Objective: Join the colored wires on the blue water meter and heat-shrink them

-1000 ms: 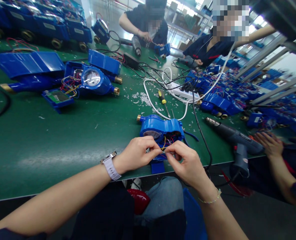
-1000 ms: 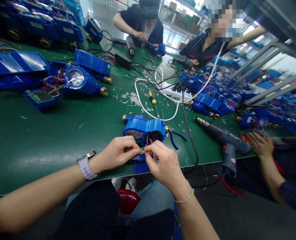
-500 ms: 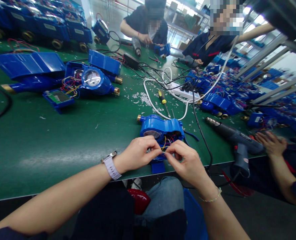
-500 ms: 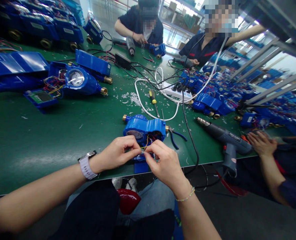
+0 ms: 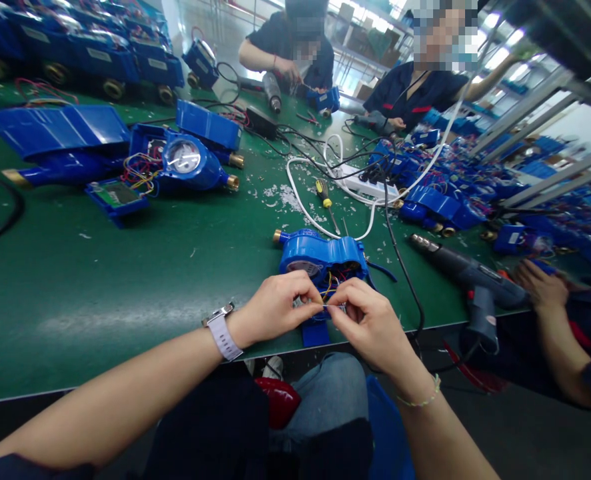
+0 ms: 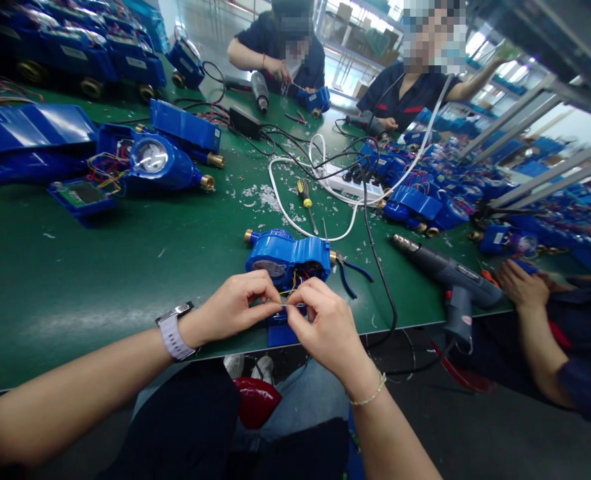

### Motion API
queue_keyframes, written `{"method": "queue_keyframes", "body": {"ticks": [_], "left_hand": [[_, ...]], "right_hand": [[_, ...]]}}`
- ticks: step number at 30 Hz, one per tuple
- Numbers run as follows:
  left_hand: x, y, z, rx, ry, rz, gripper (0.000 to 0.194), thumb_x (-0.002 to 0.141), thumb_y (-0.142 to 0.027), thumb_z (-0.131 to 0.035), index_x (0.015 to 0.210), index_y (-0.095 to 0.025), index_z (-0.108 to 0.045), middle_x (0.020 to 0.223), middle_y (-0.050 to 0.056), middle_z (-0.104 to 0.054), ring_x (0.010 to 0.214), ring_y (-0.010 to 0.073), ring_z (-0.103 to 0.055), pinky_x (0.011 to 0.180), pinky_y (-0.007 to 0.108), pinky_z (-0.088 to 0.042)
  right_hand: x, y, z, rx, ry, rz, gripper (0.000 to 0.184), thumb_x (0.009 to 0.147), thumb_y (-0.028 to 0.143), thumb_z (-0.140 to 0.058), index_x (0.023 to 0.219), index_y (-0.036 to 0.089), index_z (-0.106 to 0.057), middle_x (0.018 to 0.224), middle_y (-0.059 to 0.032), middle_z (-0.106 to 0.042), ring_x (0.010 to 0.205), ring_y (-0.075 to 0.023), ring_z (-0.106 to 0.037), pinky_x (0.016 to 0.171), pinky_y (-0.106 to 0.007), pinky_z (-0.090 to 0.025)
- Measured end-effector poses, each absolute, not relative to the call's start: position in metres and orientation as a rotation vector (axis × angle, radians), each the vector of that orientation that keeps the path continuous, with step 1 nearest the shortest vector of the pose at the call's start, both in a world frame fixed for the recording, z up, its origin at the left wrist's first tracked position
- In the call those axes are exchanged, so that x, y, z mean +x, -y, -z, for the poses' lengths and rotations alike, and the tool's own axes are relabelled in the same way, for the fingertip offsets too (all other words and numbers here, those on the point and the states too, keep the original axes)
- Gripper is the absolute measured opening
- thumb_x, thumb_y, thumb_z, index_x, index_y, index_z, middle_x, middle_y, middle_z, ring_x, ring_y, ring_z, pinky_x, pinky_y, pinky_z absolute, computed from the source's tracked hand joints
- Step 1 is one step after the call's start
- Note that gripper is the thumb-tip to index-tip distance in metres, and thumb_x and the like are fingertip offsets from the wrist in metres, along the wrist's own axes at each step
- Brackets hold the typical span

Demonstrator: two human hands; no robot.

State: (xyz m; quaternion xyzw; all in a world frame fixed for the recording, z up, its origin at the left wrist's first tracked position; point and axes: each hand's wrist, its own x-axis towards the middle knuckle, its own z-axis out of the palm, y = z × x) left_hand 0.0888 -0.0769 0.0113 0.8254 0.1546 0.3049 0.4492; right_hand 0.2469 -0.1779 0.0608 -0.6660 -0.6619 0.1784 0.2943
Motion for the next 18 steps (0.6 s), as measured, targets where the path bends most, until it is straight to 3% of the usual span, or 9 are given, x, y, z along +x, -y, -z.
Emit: {"method": "queue_keyframes", "body": {"ticks": [4, 11, 15, 18], "left_hand": [[0.088, 0.076, -0.011, 2.063, -0.399, -0.738, 0.007, 0.083, -0.017, -0.065, 0.076, -0.015, -0.065, 0.076, 0.001, -0.064, 0.072, 0.0129, -0.058, 0.067, 0.025, -0.043], [0.088, 0.078, -0.012, 2.085, -0.384, -0.774, 0.009, 0.084, -0.017, -0.064, 0.075, -0.015, -0.065, 0.077, 0.002, -0.065, 0.072, 0.0132, -0.059, 0.067, 0.025, -0.044], [0.088, 0.080, -0.011, 2.091, -0.384, -0.766, 0.007, 0.084, -0.016, -0.064, 0.076, -0.015, -0.065, 0.078, 0.002, -0.066, 0.072, 0.0133, -0.060, 0.067, 0.025, -0.044], [0.087, 0.079, -0.012, 2.078, -0.389, -0.760, 0.006, 0.082, -0.015, -0.065, 0.076, -0.015, -0.065, 0.077, 0.002, -0.065, 0.071, 0.0131, -0.059, 0.066, 0.025, -0.044]], "right_hand": [[0.257, 0.179, -0.063, -1.781, 1.699, -0.478, 0.014, 0.080, 0.014, -0.054, 0.067, 0.018, -0.056, 0.071, -0.0005, -0.049, 0.054, -0.0115, -0.041, 0.049, -0.025, -0.031], [0.248, 0.180, -0.065, -1.801, 1.773, -0.517, 0.011, 0.084, 0.015, -0.057, 0.080, 0.018, -0.066, 0.088, -0.0029, -0.055, 0.056, -0.0099, -0.044, 0.051, -0.024, -0.033], [0.241, 0.178, -0.063, -1.808, 1.764, -0.495, 0.014, 0.081, 0.010, -0.057, 0.073, 0.018, -0.065, 0.087, -0.0025, -0.056, 0.067, -0.0127, -0.051, 0.056, -0.024, -0.037], [0.245, 0.178, -0.063, -1.813, 1.743, -0.512, 0.014, 0.079, 0.009, -0.056, 0.071, 0.018, -0.063, 0.087, -0.0022, -0.058, 0.060, -0.0110, -0.048, 0.052, -0.023, -0.035]]}}
